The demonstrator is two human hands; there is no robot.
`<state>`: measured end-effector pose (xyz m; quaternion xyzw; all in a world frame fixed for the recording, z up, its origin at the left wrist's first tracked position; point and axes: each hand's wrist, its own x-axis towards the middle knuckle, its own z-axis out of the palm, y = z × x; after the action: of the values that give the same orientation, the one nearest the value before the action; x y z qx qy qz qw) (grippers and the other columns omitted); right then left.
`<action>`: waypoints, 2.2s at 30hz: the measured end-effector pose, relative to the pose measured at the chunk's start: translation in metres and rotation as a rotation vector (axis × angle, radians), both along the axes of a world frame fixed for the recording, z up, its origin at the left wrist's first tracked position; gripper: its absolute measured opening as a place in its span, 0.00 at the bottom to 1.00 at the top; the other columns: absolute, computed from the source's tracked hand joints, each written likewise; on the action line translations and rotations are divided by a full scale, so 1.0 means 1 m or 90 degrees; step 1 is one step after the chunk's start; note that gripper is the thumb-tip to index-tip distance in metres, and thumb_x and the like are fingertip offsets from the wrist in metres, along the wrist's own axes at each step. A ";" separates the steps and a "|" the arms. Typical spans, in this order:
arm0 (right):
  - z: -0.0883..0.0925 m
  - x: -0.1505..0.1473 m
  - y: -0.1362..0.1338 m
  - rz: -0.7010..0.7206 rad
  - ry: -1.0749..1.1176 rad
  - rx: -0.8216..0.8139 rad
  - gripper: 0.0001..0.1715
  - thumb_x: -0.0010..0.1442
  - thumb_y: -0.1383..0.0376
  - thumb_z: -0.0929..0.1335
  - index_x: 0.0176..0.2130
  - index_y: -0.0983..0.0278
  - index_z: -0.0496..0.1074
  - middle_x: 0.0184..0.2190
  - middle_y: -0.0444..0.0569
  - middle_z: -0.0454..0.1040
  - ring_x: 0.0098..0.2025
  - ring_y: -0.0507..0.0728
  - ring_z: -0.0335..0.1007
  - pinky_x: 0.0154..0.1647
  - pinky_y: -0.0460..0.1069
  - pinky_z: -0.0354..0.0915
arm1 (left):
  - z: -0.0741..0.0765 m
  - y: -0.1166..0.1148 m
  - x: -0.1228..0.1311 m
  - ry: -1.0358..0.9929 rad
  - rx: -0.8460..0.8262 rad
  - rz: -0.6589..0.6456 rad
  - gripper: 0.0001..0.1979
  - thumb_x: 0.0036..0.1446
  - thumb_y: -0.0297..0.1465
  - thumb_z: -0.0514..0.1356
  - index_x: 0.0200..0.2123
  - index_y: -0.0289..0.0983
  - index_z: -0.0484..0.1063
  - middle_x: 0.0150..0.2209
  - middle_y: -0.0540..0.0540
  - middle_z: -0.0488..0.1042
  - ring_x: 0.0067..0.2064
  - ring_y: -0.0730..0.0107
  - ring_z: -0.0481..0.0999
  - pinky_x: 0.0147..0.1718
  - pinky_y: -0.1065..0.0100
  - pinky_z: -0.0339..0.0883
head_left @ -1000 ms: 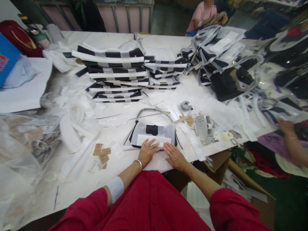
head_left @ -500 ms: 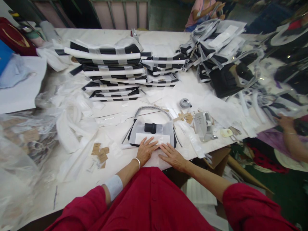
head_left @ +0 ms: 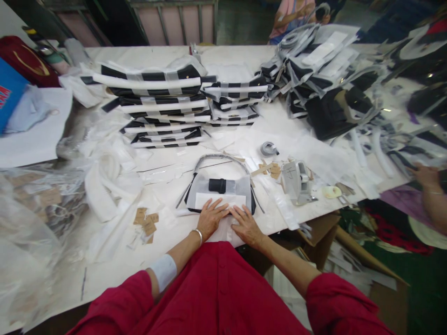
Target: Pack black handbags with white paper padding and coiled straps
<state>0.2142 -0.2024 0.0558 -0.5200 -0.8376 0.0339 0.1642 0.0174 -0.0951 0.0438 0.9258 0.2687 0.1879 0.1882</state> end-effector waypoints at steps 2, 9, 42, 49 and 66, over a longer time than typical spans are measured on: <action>0.001 -0.003 0.001 -0.037 0.022 -0.017 0.07 0.63 0.69 0.66 0.33 0.63 0.73 0.64 0.56 0.62 0.68 0.65 0.49 0.65 0.70 0.50 | -0.001 0.000 0.000 0.002 0.005 -0.003 0.18 0.66 0.27 0.51 0.53 0.48 0.72 0.56 0.51 0.74 0.65 0.65 0.61 0.64 0.50 0.49; 0.008 -0.009 0.012 -0.117 0.146 -0.022 0.16 0.64 0.74 0.58 0.45 0.63 0.70 0.54 0.54 0.72 0.61 0.60 0.62 0.64 0.65 0.54 | -0.001 0.000 -0.002 -0.019 0.006 -0.007 0.18 0.65 0.28 0.55 0.55 0.48 0.70 0.56 0.51 0.74 0.66 0.63 0.60 0.65 0.49 0.46; 0.034 -0.005 0.034 -0.189 0.175 -0.008 0.10 0.66 0.68 0.64 0.39 0.60 0.75 0.43 0.50 0.78 0.46 0.58 0.72 0.46 0.54 0.67 | 0.021 -0.007 0.020 -0.022 -0.122 0.083 0.11 0.58 0.34 0.64 0.44 0.43 0.71 0.42 0.48 0.77 0.60 0.55 0.66 0.63 0.45 0.46; 0.038 -0.015 0.015 -0.128 0.225 -0.025 0.15 0.65 0.73 0.61 0.41 0.59 0.73 0.41 0.46 0.79 0.50 0.57 0.70 0.65 0.64 0.54 | 0.016 -0.007 0.018 -0.025 -0.107 0.067 0.13 0.59 0.24 0.59 0.46 0.44 0.72 0.44 0.48 0.77 0.62 0.58 0.64 0.65 0.45 0.44; 0.036 -0.029 0.025 -0.325 0.271 -0.015 0.11 0.65 0.68 0.63 0.36 0.60 0.75 0.39 0.52 0.75 0.48 0.61 0.67 0.50 0.58 0.66 | 0.017 -0.003 0.011 -0.034 -0.121 0.017 0.15 0.59 0.37 0.62 0.49 0.44 0.72 0.47 0.46 0.77 0.63 0.56 0.63 0.65 0.45 0.45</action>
<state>0.1853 -0.1777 0.0916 -0.6964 -0.6265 0.1088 0.3326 0.0282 -0.0983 0.0609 0.8949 0.2923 0.1884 0.2795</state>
